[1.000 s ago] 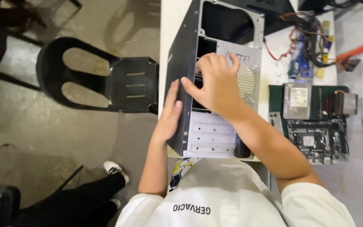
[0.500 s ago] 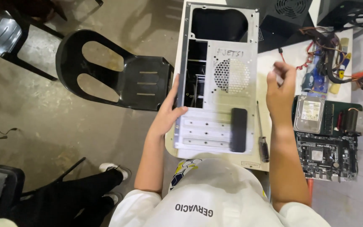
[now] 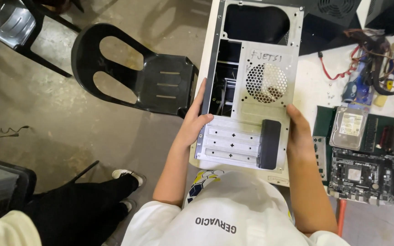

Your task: The person cleans the exterior of a black computer case side panel with a brush, then places it on a table. They use a screwdriver to remove screws from the panel and set it aside. Finally, they pick up the main computer case and clean the interior with the brush.

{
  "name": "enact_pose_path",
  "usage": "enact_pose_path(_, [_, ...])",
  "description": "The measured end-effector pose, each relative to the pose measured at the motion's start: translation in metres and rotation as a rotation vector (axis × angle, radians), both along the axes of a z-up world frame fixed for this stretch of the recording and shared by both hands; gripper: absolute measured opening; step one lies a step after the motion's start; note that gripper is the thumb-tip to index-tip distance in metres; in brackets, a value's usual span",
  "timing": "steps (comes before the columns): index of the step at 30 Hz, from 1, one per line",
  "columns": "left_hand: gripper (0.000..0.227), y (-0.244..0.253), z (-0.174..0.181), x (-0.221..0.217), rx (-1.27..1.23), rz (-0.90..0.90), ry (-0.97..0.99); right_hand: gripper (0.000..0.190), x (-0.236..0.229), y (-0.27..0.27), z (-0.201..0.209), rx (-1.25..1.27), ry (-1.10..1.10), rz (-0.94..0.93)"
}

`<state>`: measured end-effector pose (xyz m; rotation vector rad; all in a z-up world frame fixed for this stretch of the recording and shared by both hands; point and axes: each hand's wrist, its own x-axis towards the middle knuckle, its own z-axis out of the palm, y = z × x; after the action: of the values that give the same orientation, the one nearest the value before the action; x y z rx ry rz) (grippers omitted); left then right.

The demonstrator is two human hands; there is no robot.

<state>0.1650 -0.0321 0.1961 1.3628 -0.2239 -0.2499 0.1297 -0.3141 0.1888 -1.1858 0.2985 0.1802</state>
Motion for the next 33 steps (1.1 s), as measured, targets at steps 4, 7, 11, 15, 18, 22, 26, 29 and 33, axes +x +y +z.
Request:
enact_pose_path(4, [0.087,0.006,-0.007,0.0,-0.083,0.03,-0.005,0.06,0.018,-0.021,-0.072,0.378,0.014,-0.042])
enact_pose_path(7, [0.087,0.015,-0.009,0.001,-0.126,0.044,-0.02,0.052,0.025,-0.005,-0.052,0.383,-0.076,0.031])
enact_pose_path(11, [0.083,0.02,0.0,-0.001,-0.178,0.059,-0.035,0.049,0.034,0.011,-0.033,0.344,-0.193,0.138])
enact_pose_path(15, [0.083,0.028,-0.012,0.003,-0.183,0.07,-0.05,0.048,0.036,0.017,-0.031,0.357,-0.192,0.167])
enact_pose_path(18, [0.082,0.031,-0.017,0.005,-0.204,0.085,-0.059,0.052,0.038,0.018,-0.032,0.363,-0.201,0.185])
enact_pose_path(22, [0.082,0.036,-0.021,0.007,-0.214,0.085,-0.065,0.058,0.047,0.025,-0.029,0.34,-0.248,0.195])
enact_pose_path(26, [0.081,0.041,-0.023,0.006,-0.215,0.084,-0.063,0.049,0.057,-0.007,-0.099,0.087,-0.111,0.016])
enact_pose_path(29, [0.081,0.036,-0.02,0.007,-0.184,0.085,-0.077,0.052,0.049,-0.017,-0.122,-0.189,0.131,-0.071])
enact_pose_path(33, [0.08,0.042,-0.024,0.008,-0.195,0.07,-0.093,0.053,0.036,-0.038,-0.202,-0.239,0.27,-0.134])
